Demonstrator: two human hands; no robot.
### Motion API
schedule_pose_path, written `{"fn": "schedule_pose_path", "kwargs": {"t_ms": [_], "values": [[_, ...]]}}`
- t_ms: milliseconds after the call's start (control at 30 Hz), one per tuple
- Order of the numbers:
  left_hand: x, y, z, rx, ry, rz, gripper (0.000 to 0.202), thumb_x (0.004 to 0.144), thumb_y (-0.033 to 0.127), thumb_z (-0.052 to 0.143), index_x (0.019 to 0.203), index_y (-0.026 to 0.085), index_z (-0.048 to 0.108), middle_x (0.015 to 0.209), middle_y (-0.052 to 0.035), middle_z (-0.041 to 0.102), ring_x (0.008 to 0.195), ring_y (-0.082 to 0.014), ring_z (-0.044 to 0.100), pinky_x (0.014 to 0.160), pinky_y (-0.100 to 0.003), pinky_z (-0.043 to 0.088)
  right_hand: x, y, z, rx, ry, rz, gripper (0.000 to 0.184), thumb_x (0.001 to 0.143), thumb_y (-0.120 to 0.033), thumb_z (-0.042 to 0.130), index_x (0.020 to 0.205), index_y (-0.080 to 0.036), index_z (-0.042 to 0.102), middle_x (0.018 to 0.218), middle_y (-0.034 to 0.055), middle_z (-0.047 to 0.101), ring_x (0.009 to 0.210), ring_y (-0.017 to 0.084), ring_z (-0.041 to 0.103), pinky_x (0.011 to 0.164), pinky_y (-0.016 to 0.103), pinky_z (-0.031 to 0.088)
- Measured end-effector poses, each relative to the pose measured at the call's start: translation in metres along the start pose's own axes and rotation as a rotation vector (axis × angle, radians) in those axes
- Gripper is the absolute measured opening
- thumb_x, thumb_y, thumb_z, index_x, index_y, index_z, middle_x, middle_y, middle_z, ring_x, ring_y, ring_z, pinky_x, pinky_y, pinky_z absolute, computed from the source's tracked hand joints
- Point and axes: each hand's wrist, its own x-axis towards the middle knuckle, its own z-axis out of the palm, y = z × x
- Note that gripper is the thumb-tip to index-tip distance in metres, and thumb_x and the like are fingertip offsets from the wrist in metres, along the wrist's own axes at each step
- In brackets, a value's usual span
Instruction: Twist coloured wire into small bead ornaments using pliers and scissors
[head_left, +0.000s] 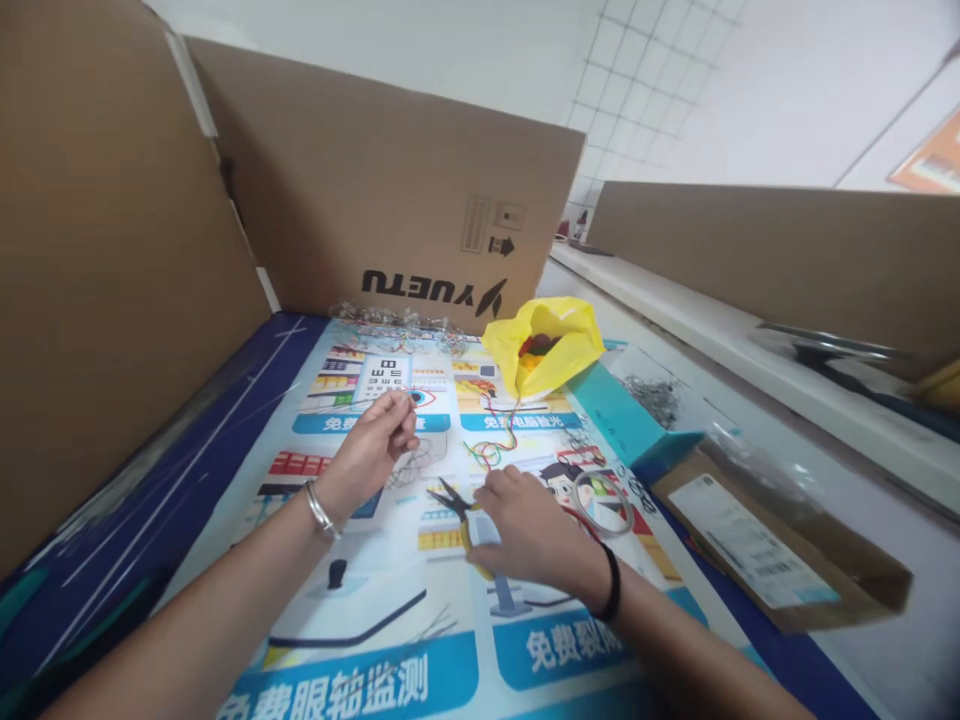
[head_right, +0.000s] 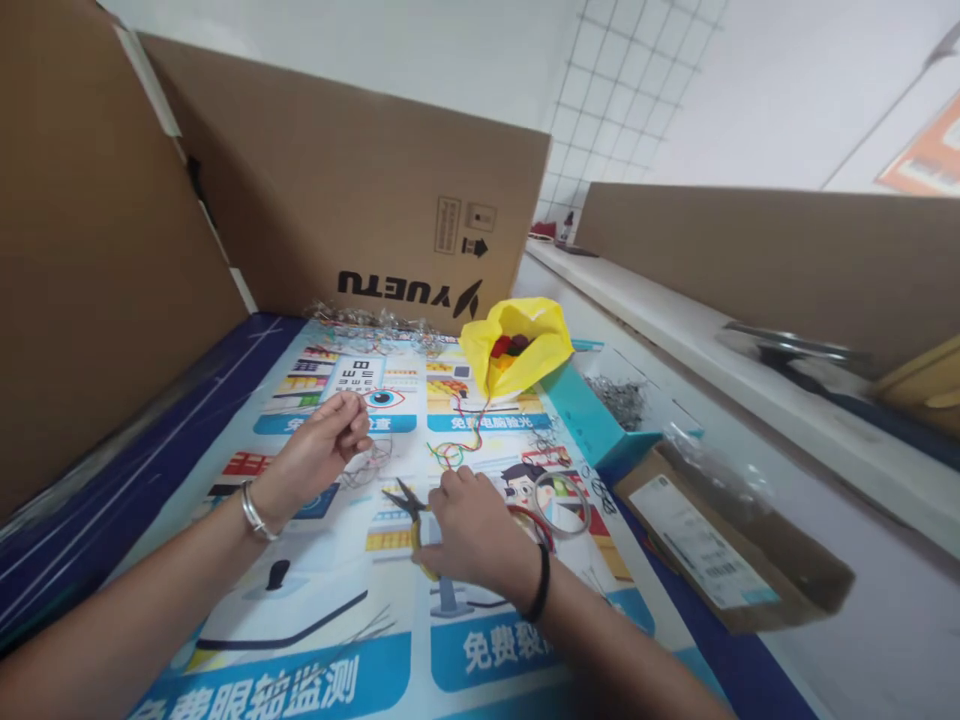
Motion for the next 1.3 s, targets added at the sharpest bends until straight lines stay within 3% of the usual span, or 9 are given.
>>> {"fn": "schedule_pose_path", "kwargs": {"t_ms": [100,267,433,667,900,1033,1133,1233,1300], "values": [[0.0,-0.001,0.001,0.011,-0.025,-0.029,0.02,0.082,0.036,0.059,0.078,0.018,0.051,0.062,0.0057,0.041,0.048,-0.005,0.03,0.05,-0.017,0.036,-0.003,-0.011,0.003,-0.075,-0.057,-0.005,0.034,0.073,-0.039,0.057,0.095,-0.012,0.06,0.096,0.0124,0.056,0.091,0.025,0.048,0.08,0.037,0.036],[-0.001,-0.004,0.003,0.024,-0.113,-0.08,0.023,0.083,0.035,0.057,0.072,0.016,0.049,0.063,0.0049,0.04,0.046,-0.0044,0.025,0.045,-0.016,0.029,-0.002,-0.02,0.009,-0.068,-0.049,0.034,0.04,0.07,-0.04,0.057,0.099,-0.013,0.057,0.097,0.0131,0.055,0.092,0.028,0.045,0.079,0.039,0.036],[-0.002,-0.009,0.001,0.022,-0.198,-0.153,0.024,0.083,0.035,0.057,0.071,0.016,0.048,0.06,0.0056,0.036,0.045,-0.004,0.021,0.043,-0.016,0.023,0.002,-0.024,0.021,-0.093,-0.037,0.101,0.028,0.069,-0.02,0.05,0.096,-0.012,0.055,0.094,0.0144,0.053,0.088,0.027,0.045,0.074,0.038,0.036],[-0.006,-0.013,0.002,0.01,-0.27,-0.233,0.025,0.083,0.035,0.056,0.071,0.016,0.046,0.058,0.0064,0.032,0.044,-0.0034,0.018,0.041,-0.017,0.015,0.006,-0.029,0.03,-0.162,0.021,0.105,0.033,0.067,-0.02,0.05,0.098,-0.009,0.055,0.092,0.0167,0.052,0.085,0.028,0.044,0.073,0.041,0.038],[-0.006,-0.014,0.001,-0.004,-0.272,-0.269,0.024,0.082,0.033,0.057,0.071,0.016,0.045,0.058,0.0066,0.031,0.044,-0.0035,0.017,0.04,-0.017,0.014,0.011,-0.028,0.034,-0.135,0.051,0.138,0.028,0.079,-0.02,0.044,0.102,-0.009,0.055,0.094,0.0166,0.054,0.086,0.028,0.045,0.072,0.041,0.041],[-0.005,-0.017,-0.001,-0.015,-0.292,-0.291,0.023,0.083,0.033,0.055,0.071,0.016,0.045,0.058,0.0065,0.031,0.044,-0.0036,0.017,0.04,-0.017,0.015,0.013,-0.015,0.027,0.144,0.142,0.216,0.022,0.085,-0.026,0.042,0.097,-0.013,0.056,0.099,0.014,0.054,0.092,0.025,0.048,0.079,0.038,0.041],[-0.005,-0.018,-0.002,-0.023,-0.307,-0.294,0.023,0.085,0.032,0.053,0.071,0.016,0.045,0.057,0.0065,0.031,0.044,-0.0039,0.017,0.04,-0.017,0.014,0.014,0.0,0.022,0.598,0.226,0.212,0.023,0.088,-0.031,0.038,0.092,-0.015,0.054,0.092,0.0111,0.055,0.083,0.02,0.052,0.075,0.034,0.043],[-0.005,-0.019,-0.003,-0.03,-0.327,-0.3,0.022,0.086,0.03,0.052,0.071,0.016,0.046,0.055,0.0071,0.029,0.043,-0.0038,0.014,0.039,-0.017,0.012,0.015,0.009,0.022,1.294,0.048,0.124,0.034,0.089,-0.044,0.036,0.089,-0.016,0.054,0.074,0.0056,0.058,0.061,0.014,0.053,0.058,0.027,0.043],[-0.006,-0.02,-0.003,-0.043,-0.336,-0.314,0.02,0.086,0.029,0.052,0.072,0.016,0.047,0.055,0.0072,0.029,0.043,-0.0036,0.014,0.039,-0.016,0.012,0.016,0.01,0.025,1.645,-0.07,0.058,0.038,0.087,-0.049,0.039,0.089,-0.015,0.056,0.073,0.0052,0.059,0.054,0.012,0.053,0.05,0.024,0.041]]}}
